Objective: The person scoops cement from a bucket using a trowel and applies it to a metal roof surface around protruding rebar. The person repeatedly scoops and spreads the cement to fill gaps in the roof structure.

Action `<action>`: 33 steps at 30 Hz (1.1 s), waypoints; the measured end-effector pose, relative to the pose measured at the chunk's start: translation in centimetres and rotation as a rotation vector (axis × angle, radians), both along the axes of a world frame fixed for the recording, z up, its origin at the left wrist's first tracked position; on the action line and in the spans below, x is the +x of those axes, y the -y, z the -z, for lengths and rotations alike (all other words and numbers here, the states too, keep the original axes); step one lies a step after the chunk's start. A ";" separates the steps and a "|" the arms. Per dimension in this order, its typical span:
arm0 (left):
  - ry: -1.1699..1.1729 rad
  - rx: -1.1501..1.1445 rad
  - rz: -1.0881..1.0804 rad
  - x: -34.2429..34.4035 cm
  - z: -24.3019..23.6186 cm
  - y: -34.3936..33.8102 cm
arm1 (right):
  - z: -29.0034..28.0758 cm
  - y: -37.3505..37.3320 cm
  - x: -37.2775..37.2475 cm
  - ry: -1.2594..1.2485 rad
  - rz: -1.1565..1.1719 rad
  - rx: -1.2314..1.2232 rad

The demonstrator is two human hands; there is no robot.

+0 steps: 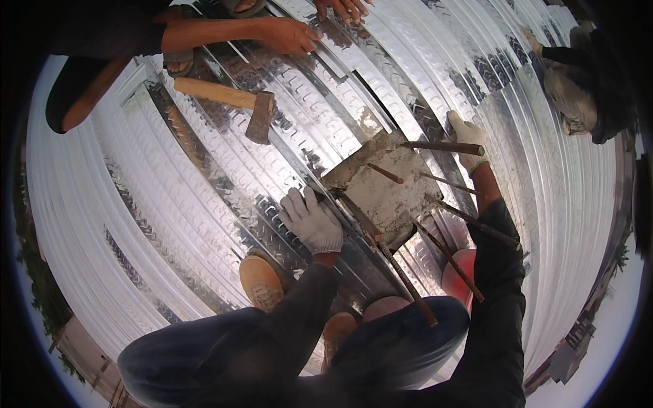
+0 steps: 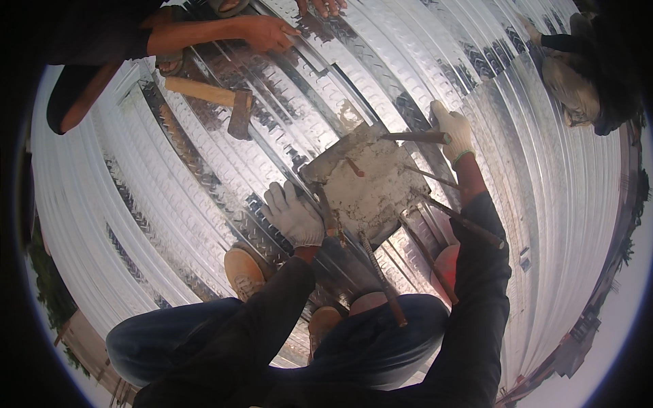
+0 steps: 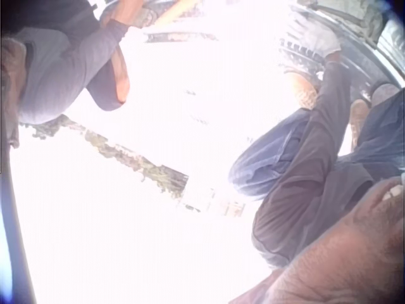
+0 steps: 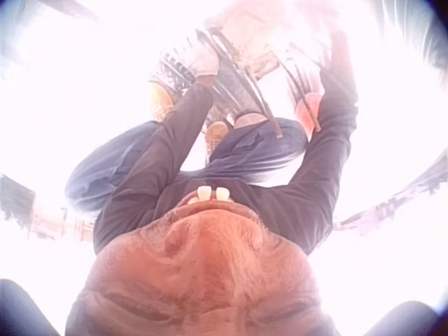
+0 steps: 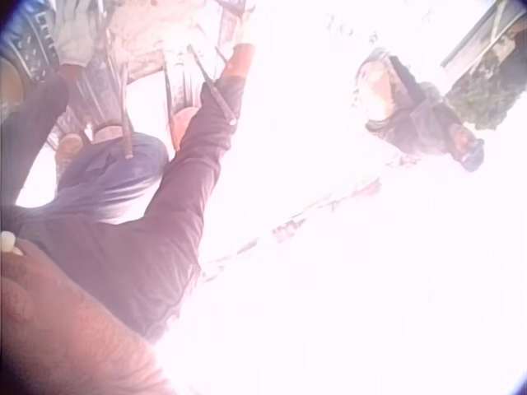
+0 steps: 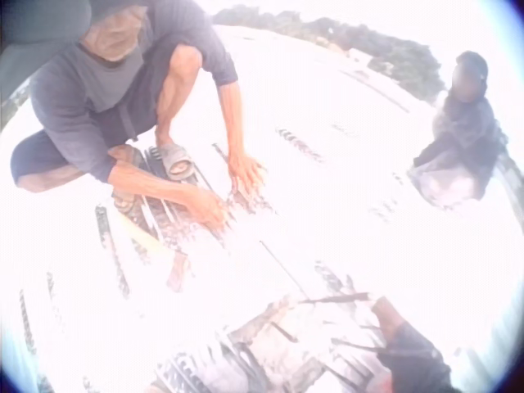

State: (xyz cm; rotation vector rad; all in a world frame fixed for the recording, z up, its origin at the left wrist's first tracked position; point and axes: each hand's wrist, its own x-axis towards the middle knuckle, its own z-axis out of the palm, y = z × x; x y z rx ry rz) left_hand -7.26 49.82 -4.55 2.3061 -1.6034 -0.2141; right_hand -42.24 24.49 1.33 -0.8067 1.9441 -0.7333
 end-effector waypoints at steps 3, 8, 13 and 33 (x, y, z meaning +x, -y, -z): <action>0.016 0.002 -0.007 0.2 0.0 -0.2 | -1.2 0.2 0.8 -0.078 -0.069 0.048; 0.049 -0.010 -0.003 0.2 0.4 0.0 | -3.1 0.5 0.4 -0.324 -0.220 0.126; 0.037 -0.047 -0.011 -0.1 0.0 0.2 | -5.0 1.1 0.2 -0.380 -0.353 0.239; 0.024 0.002 -0.011 0.2 0.2 0.2 | -7.7 -1.0 4.1 -0.710 -0.390 0.173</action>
